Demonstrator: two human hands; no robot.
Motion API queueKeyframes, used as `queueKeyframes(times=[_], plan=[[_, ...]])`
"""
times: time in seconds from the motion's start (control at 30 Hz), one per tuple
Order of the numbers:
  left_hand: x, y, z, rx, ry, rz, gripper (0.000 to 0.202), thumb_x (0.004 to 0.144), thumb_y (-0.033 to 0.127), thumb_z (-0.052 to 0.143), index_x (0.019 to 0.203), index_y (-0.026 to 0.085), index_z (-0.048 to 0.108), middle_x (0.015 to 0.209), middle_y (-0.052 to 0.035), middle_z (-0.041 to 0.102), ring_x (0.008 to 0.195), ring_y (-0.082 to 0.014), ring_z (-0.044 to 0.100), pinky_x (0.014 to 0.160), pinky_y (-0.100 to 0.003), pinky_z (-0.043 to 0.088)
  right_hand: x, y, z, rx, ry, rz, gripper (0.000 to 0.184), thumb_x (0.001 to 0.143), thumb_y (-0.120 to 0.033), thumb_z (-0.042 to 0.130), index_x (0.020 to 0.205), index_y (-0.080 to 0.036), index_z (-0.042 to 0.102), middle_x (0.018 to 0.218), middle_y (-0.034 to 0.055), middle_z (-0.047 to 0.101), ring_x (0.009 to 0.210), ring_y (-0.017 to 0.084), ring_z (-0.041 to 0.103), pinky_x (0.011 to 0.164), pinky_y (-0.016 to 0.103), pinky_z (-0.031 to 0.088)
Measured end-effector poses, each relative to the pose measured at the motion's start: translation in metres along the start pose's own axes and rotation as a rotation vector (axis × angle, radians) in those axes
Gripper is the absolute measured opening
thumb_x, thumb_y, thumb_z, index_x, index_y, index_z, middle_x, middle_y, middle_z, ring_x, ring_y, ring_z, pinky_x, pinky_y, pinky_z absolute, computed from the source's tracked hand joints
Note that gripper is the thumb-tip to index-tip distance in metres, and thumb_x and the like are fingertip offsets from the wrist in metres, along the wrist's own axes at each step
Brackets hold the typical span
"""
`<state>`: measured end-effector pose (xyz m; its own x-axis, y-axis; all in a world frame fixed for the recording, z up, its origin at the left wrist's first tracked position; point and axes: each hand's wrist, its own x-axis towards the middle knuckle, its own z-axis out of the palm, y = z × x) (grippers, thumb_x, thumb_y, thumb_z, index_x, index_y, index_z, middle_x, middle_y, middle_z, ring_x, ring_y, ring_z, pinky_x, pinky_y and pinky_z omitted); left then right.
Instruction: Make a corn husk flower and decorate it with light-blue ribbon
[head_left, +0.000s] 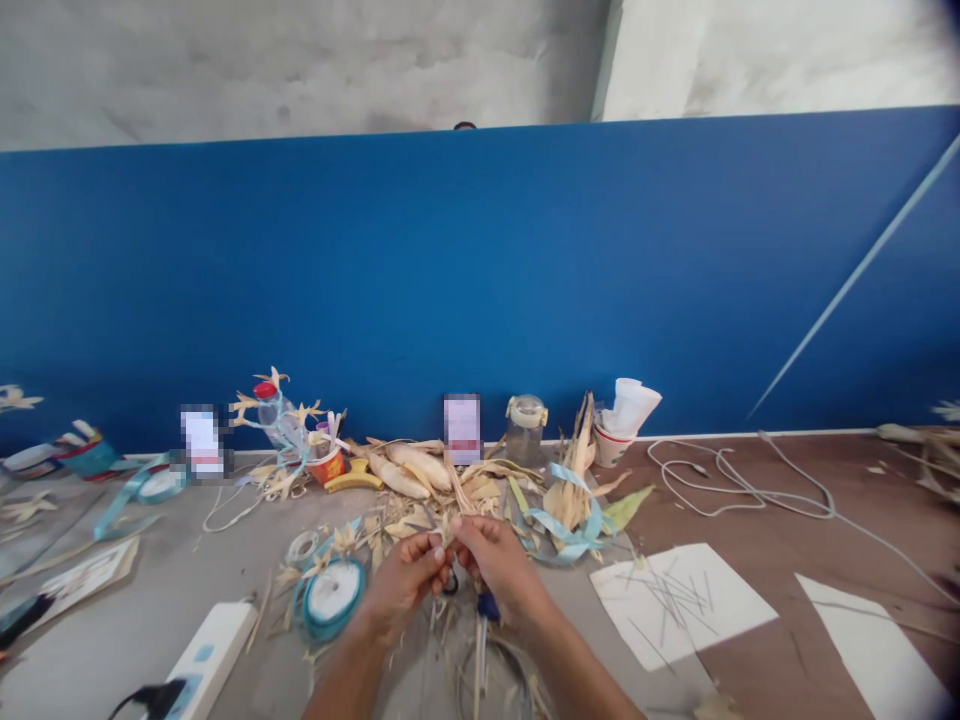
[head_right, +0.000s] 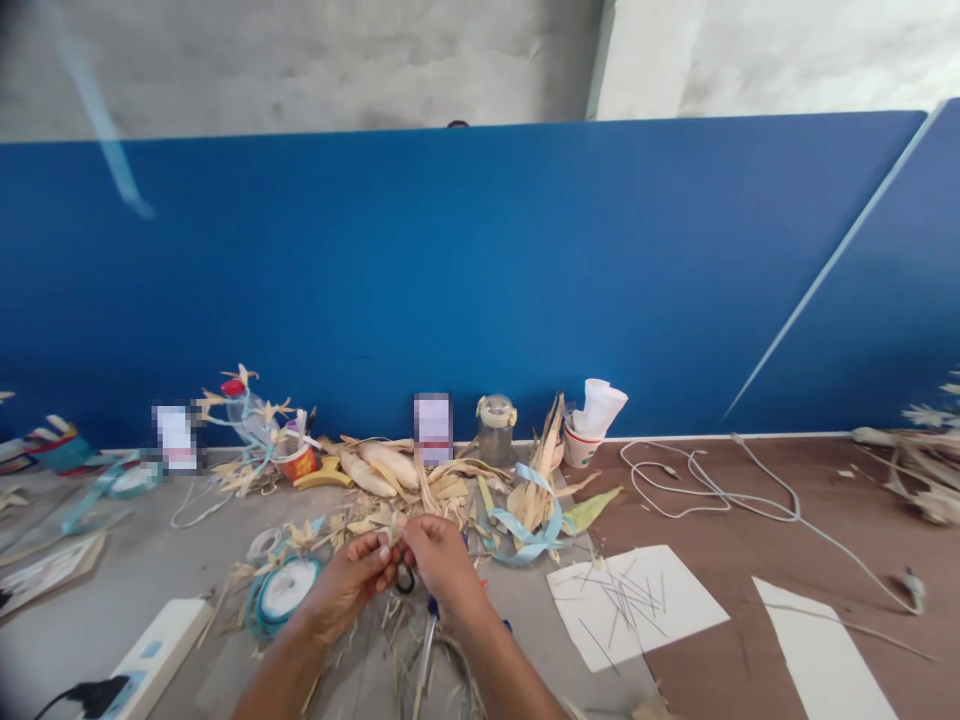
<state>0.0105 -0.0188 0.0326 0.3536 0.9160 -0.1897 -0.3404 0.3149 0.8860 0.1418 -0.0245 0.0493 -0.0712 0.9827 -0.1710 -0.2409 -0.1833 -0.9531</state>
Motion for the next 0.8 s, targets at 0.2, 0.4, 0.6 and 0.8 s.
queueKeyframes(times=[0.2,0.4,0.6,0.8], plan=[[0.002,-0.002,0.0,-0.029,0.046,0.006,0.026,0.059,0.032,0.077,0.058,0.016,0.057,0.059,0.0008,0.056,0.048,-0.0069,0.043,0.048,-0.02,0.03,-0.002,-0.005,-0.002,0.127,0.007,0.022,0.028,0.063,-0.036,0.065,0.05,-0.015,0.051,0.042,-0.0056,0.046,0.037,0.003,0.031,0.039,0.019,0.019],[0.004,-0.01,-0.006,-0.002,0.049,0.075,0.024,0.06,0.033,0.076,0.063,0.016,0.059,0.059,0.0014,0.057,0.047,-0.0062,0.041,0.048,-0.02,0.029,-0.001,-0.003,-0.002,0.298,-0.05,0.104,0.02,0.057,-0.029,0.066,0.053,-0.014,0.053,0.041,-0.0054,0.049,0.035,0.003,0.032,0.038,0.017,0.017],[0.005,-0.014,-0.001,-0.071,0.087,0.135,0.031,0.055,0.036,0.078,0.059,0.016,0.055,0.053,0.0032,0.053,0.045,-0.0058,0.038,0.047,-0.02,0.027,-0.003,-0.003,-0.001,0.345,-0.072,0.097,0.02,0.057,-0.028,0.066,0.053,-0.015,0.052,0.041,-0.0055,0.049,0.036,0.003,0.031,0.039,0.017,0.017],[0.006,-0.016,0.004,-0.066,0.13,0.178,0.027,0.061,0.035,0.075,0.062,0.016,0.056,0.053,0.0051,0.048,0.049,-0.0059,0.037,0.05,-0.019,0.029,-0.006,-0.003,0.002,0.21,0.002,-0.032,0.019,0.062,-0.026,0.061,0.052,-0.016,0.049,0.045,-0.0056,0.047,0.04,0.004,0.03,0.043,0.02,0.02]])
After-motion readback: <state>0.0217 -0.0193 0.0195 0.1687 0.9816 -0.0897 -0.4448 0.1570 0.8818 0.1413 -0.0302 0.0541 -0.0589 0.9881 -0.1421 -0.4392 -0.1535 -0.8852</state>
